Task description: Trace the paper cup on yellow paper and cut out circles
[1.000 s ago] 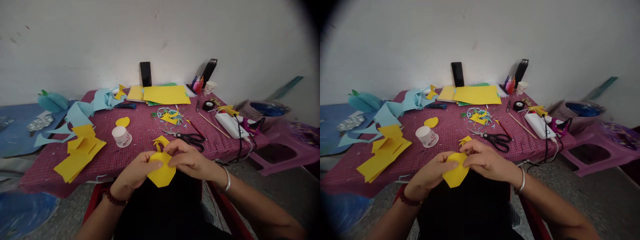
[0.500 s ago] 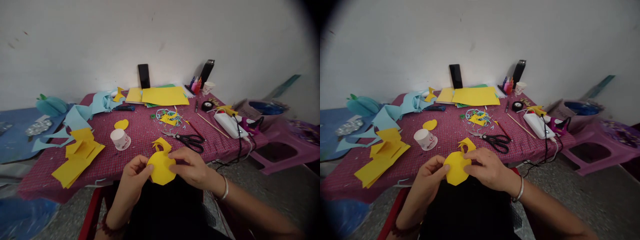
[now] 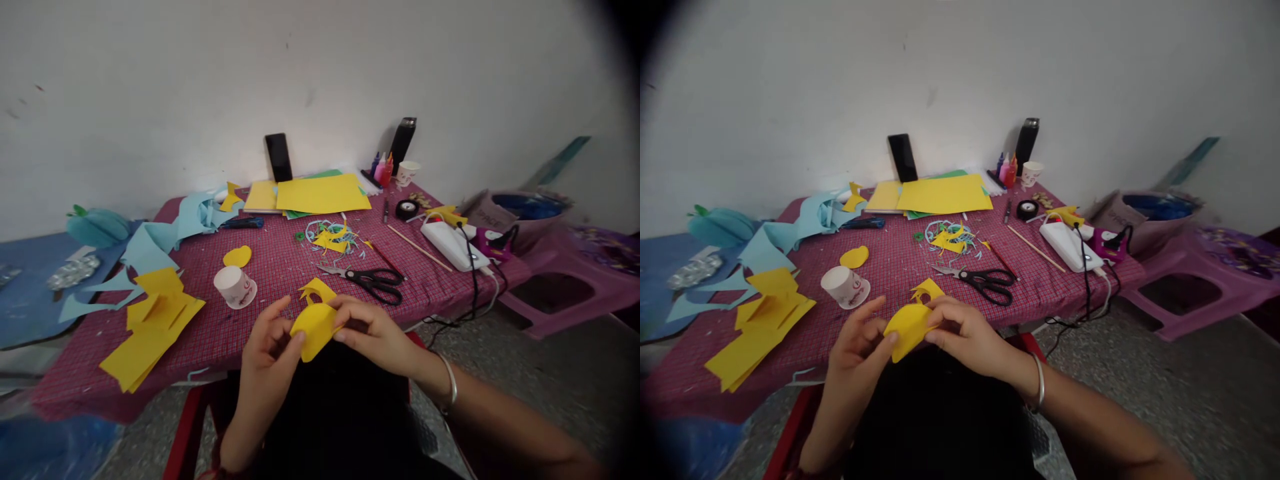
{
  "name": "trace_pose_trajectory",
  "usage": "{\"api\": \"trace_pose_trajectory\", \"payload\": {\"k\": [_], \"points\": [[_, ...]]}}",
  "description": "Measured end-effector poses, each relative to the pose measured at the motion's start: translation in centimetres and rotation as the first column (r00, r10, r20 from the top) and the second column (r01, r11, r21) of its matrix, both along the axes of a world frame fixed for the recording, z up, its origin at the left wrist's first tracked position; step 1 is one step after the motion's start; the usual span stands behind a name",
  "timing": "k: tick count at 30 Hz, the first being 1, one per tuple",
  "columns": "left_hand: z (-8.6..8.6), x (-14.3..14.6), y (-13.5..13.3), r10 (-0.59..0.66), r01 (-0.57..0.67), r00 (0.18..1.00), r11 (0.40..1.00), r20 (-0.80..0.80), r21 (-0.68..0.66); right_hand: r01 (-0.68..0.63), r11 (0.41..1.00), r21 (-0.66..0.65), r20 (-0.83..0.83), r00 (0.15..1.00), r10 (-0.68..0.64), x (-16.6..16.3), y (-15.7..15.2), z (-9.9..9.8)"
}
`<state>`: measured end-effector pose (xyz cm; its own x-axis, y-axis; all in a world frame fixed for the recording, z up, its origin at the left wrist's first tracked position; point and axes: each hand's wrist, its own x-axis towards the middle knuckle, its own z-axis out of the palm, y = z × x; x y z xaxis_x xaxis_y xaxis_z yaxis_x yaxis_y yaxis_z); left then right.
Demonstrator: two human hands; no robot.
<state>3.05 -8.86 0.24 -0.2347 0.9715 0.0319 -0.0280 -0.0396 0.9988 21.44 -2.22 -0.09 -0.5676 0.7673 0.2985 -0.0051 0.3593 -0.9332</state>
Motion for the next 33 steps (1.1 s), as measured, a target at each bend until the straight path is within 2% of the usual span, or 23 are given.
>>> {"api": "trace_pose_trajectory", "payload": {"k": [2, 4, 6, 9, 12, 14, 17, 19, 21, 24, 26, 27, 29, 31, 33], "points": [[-0.3, 0.1, -0.1, 0.013, -0.012, 1.0, 1.0, -0.014, 0.015, 0.007, 0.985, -0.174, -0.029, 1.0, -0.013, -0.4, -0.1, -0.3], [-0.8, 0.1, -0.2, 0.03, -0.028, 0.998, 0.999, -0.055, 0.036, -0.001, 0.957, -0.291, -0.071, 0.997, -0.021, -0.7, -0.3, -0.5], [-1.1, 0.0, -0.2, 0.062, -0.053, 0.991, 0.996, -0.117, 0.076, 0.005, 0.941, -0.339, -0.092, 0.995, -0.039, -0.9, -0.4, -0.7], [-1.1, -0.3, -0.2, 0.052, -0.025, 0.976, 0.992, -0.21, 0.127, 0.034, 0.939, -0.342, -0.092, 0.993, -0.069, -1.0, -0.6, -0.7], [-1.1, -0.5, -0.4, 0.017, 0.011, 0.969, 0.994, -0.246, 0.113, 0.036, 0.96, -0.278, -0.116, 0.991, -0.07, -0.9, -0.7, -0.7], [-1.2, -0.6, -0.5, 0.016, 0.0, 0.977, 0.997, -0.213, 0.072, 0.041, 0.985, -0.168, -0.143, 0.988, -0.066, -0.9, -0.7, -0.8], [-1.4, -0.3, -0.4, 0.018, -0.019, 1.0, 1.0, 0.022, 0.012, 0.068, 0.997, 0.04, -0.152, 0.986, -0.062, -0.8, -0.6, -0.8], [-1.4, 0.1, -0.2, 0.015, -0.008, 0.968, 1.0, 0.249, -0.03, 0.078, 0.989, 0.125, -0.151, 0.987, -0.059, -0.8, -0.6, -0.9], [-1.2, 0.6, 0.1, -0.019, 0.065, 0.921, 0.992, 0.388, -0.105, 0.086, 0.981, 0.174, -0.154, 0.986, -0.059, -0.8, -0.6, -1.1], [-1.2, 1.1, 0.2, -0.054, 0.15, 0.902, 0.969, 0.429, -0.195, 0.048, 0.974, 0.22, -0.12, 0.993, -0.022, -0.5, -0.7, -1.3], [-1.2, 1.1, 0.2, -0.04, 0.129, 0.907, 0.974, 0.418, -0.187, 0.004, 0.981, 0.192, -0.11, 0.994, 0.018, -0.1, -0.6, -1.1], [-1.2, 0.9, 0.1, -0.024, 0.101, 0.919, 0.979, 0.393, -0.176, 0.002, 0.988, 0.157, -0.125, 0.992, 0.018, 0.1, -0.4, -0.9], [-0.9, 0.4, 0.0, 0.002, 0.034, 0.97, 0.989, 0.244, -0.146, 0.096, 0.993, 0.063, -0.148, 0.985, -0.086, 0.7, -0.1, -0.2], [-0.4, -0.2, -0.2, 0.052, -0.055, 0.997, 0.998, -0.058, -0.04, 0.218, 0.976, -0.022, -0.113, 0.969, -0.219, 1.2, 0.0, 0.6], [0.0, -0.8, -0.4, 0.138, -0.074, 0.915, 0.981, -0.378, 0.179, 0.194, 0.973, -0.129, -0.038, 0.979, -0.2, 1.4, -0.2, 1.2]]}}
